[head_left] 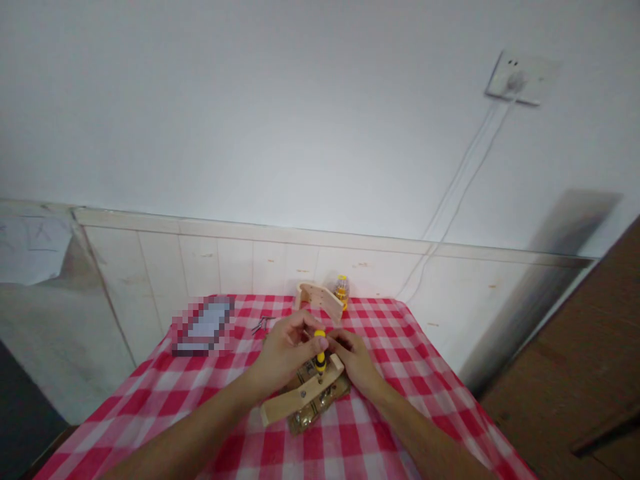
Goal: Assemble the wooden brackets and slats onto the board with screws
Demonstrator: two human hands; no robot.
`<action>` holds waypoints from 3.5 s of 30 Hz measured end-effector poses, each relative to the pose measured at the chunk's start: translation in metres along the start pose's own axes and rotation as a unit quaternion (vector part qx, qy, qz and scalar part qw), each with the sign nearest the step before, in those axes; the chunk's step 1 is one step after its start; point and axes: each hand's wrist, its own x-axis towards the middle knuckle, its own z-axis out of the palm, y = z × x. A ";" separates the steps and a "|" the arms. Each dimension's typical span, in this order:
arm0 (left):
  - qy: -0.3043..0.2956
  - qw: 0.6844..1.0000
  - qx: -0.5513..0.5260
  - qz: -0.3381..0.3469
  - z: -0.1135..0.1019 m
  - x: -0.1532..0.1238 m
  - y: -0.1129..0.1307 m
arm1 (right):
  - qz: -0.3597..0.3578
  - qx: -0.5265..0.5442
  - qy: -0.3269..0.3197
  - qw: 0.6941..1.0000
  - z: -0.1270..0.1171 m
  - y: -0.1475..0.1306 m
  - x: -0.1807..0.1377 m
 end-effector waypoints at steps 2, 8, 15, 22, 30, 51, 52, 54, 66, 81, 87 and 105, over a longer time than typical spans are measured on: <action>-0.013 1.000 -0.017 -0.005 0.003 -0.004 -0.001 | 0.010 0.011 -0.010 1.000 0.002 0.005 -0.005; -0.043 0.997 -0.057 -0.041 0.006 -0.005 -0.001 | 0.017 0.033 -0.023 0.999 -0.002 0.005 -0.014; -0.058 0.994 -0.073 -0.059 -0.001 -0.001 -0.003 | -0.033 -0.018 -0.030 0.999 0.001 -0.001 -0.020; -0.078 0.994 -0.052 -0.052 -0.001 -0.001 0.005 | -0.063 -0.078 -0.001 0.995 0.003 -0.001 -0.022; -0.142 0.986 -0.044 -0.074 -0.002 -0.002 0.014 | -0.058 -0.090 -0.005 0.994 0.004 0.003 -0.020; -0.170 0.979 0.058 -0.097 -0.018 0.002 0.031 | -0.054 -0.120 -0.012 0.991 0.000 0.006 -0.021; -0.176 0.978 0.041 -0.102 -0.021 0.003 0.035 | -0.054 -0.122 -0.013 0.991 0.000 0.006 -0.022; -0.204 0.971 0.009 -0.128 -0.029 0.005 0.039 | -0.054 -0.124 -0.017 0.991 0.000 0.005 -0.022; -0.276 0.946 -0.004 -0.168 -0.044 0.009 0.039 | -0.058 -0.132 -0.035 0.989 -0.002 0.001 -0.022; -0.173 0.969 0.035 -0.171 -0.041 0.008 0.026 | -0.065 -0.140 -0.024 0.988 -0.001 -0.003 -0.022; -0.187 0.967 0.038 -0.167 -0.041 0.006 0.027 | -0.070 -0.140 -0.027 0.987 -0.001 -0.004 -0.022; -0.266 0.942 0.082 -0.186 -0.042 0.007 0.044 | -0.075 -0.134 -0.025 0.988 0.000 -0.003 -0.021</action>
